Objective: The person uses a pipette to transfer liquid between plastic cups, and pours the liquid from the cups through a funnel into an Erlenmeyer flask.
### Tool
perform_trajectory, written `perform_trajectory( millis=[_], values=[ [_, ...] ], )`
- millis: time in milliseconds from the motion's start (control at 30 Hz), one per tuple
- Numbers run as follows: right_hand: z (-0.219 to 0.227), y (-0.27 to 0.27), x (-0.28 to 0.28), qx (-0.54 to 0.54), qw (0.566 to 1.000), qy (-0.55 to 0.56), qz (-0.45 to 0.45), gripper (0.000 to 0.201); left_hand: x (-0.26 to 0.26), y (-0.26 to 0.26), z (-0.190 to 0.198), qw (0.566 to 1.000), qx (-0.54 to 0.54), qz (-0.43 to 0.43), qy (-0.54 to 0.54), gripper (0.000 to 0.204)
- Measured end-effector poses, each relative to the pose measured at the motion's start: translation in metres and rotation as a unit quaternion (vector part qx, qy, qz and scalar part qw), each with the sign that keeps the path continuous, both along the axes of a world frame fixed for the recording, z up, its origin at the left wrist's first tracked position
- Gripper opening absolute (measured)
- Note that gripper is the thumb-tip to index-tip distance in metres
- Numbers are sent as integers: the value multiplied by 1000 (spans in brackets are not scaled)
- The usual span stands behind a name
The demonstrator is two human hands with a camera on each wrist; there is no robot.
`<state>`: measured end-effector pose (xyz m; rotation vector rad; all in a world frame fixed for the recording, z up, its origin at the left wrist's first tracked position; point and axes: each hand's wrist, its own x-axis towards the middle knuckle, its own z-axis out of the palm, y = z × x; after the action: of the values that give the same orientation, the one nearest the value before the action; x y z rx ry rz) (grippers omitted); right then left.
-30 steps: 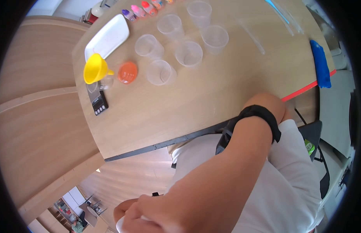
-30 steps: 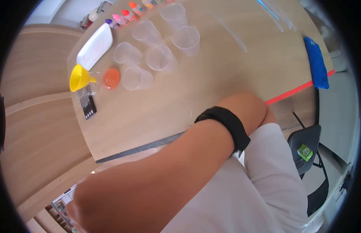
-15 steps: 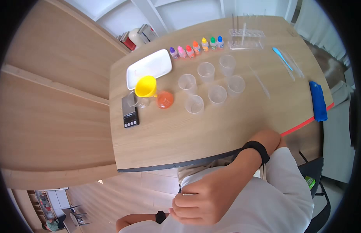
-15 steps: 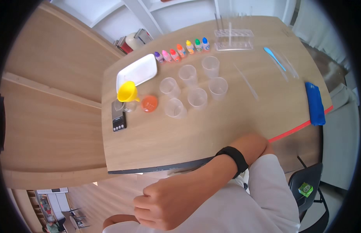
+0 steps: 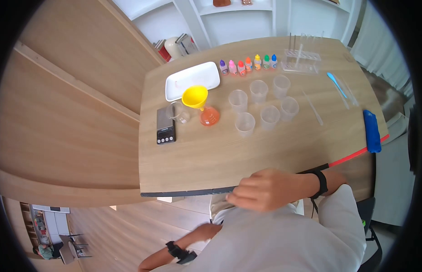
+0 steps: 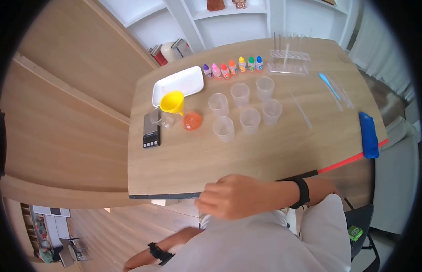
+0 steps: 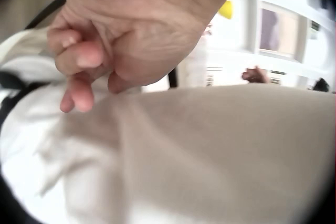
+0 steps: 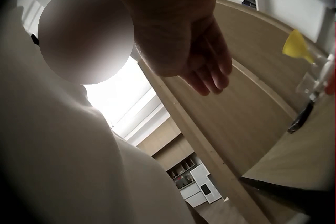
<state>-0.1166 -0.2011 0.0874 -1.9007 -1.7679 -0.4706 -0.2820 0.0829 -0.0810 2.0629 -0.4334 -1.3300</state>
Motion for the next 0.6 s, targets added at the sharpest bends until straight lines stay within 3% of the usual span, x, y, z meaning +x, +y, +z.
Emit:
perform_trajectory(
  millis=[33,67,100,133,167,233,267,333,367,433,467,600],
  values=[
    [-6,-4,-2,7,999,15,-47,20,27,-11,36,994,6,104,36,33],
    [-11,-8,-2,0,999,18,-50,20,47,-11,62,985,-62,160,16,38],
    [-18,-10,-2,23,992,55,-115,21,65,-22,90,965,-41,254,39,35],
    [-24,-14,-2,46,979,90,-179,23,71,-19,92,945,-152,288,5,38],
    [-29,-20,-1,41,978,91,-182,23,82,-22,107,928,-193,319,-3,37],
    [-41,-34,1,101,924,169,-329,24,96,-27,119,921,-230,311,-56,38],
    [-51,-39,2,97,924,167,-331,24,103,-28,124,909,-261,304,-113,40],
    [-70,-49,5,164,855,238,-431,27,119,-29,133,895,-286,321,-117,39],
    [-73,-54,4,159,856,234,-432,27,127,-28,135,880,-307,340,-123,39],
    [-76,-60,3,156,814,276,-486,27,147,-28,134,856,-325,367,-162,38],
    [-78,-62,3,152,817,273,-485,27,157,-27,133,833,-336,392,-200,37],
    [-90,-66,1,124,805,259,-520,32,195,-15,128,806,-315,433,-253,39]
  ],
)
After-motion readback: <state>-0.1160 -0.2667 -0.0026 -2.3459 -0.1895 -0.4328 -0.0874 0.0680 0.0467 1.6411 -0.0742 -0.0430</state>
